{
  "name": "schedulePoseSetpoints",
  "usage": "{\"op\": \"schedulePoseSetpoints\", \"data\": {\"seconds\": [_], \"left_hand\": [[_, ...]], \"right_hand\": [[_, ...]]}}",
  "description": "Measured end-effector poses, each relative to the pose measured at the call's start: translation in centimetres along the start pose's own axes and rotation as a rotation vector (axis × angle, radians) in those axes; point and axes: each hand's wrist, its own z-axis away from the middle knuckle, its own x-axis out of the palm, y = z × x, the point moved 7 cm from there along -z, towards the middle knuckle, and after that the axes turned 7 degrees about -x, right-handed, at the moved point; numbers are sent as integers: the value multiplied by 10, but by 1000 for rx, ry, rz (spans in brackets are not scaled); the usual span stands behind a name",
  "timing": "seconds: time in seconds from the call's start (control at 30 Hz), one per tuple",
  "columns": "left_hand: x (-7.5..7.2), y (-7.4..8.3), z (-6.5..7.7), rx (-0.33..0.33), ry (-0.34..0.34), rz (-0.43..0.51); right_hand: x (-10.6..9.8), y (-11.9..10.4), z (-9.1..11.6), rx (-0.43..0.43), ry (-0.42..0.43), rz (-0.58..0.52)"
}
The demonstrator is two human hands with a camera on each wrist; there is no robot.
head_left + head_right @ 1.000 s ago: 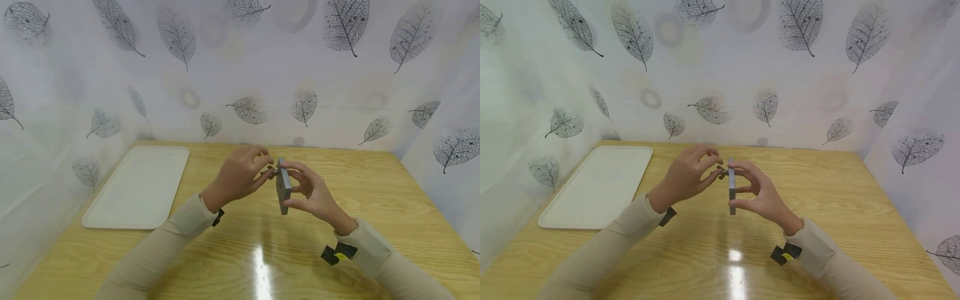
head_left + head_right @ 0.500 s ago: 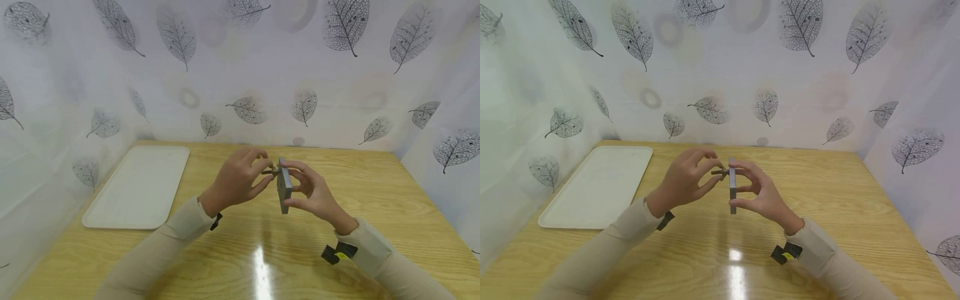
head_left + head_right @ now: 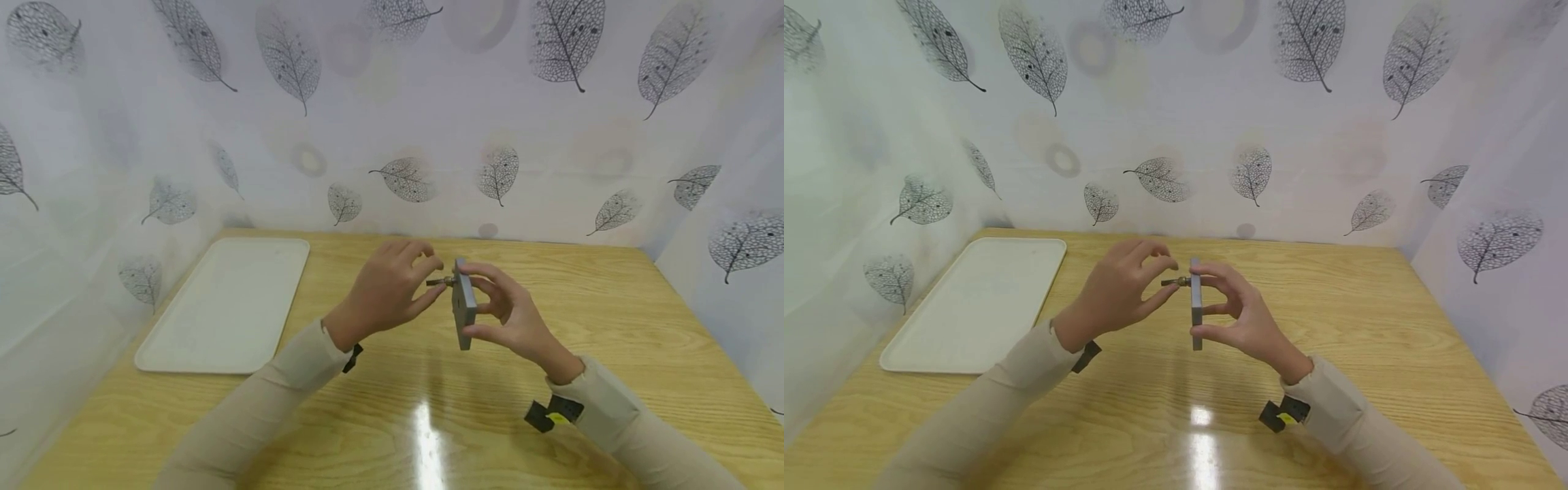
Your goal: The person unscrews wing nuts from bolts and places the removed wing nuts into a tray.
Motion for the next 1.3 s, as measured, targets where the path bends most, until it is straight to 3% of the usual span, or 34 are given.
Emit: {"op": "schedulePoseSetpoints", "data": {"seconds": [0.3,0.4,0.53,0.67,0.93,1.17,1.3], "left_hand": [[-3,-1,-7,-45,-30,-78],[-4,1,-5,-87,31,-164],[-8,7,2,-151,172,-284],[-10,15,8,-171,233,-298],[3,23,11,-141,148,-288],[12,14,8,-167,58,-257],[11,8,5,-190,44,-252]], "right_hand": [[2,1,2,2,-1,-8],[2,2,2,6,7,-8],[1,3,3,11,15,-9],[-1,4,3,9,33,-5],[-4,5,3,17,58,-24],[-2,6,4,26,50,-31],[-2,6,5,33,51,-29]]}}
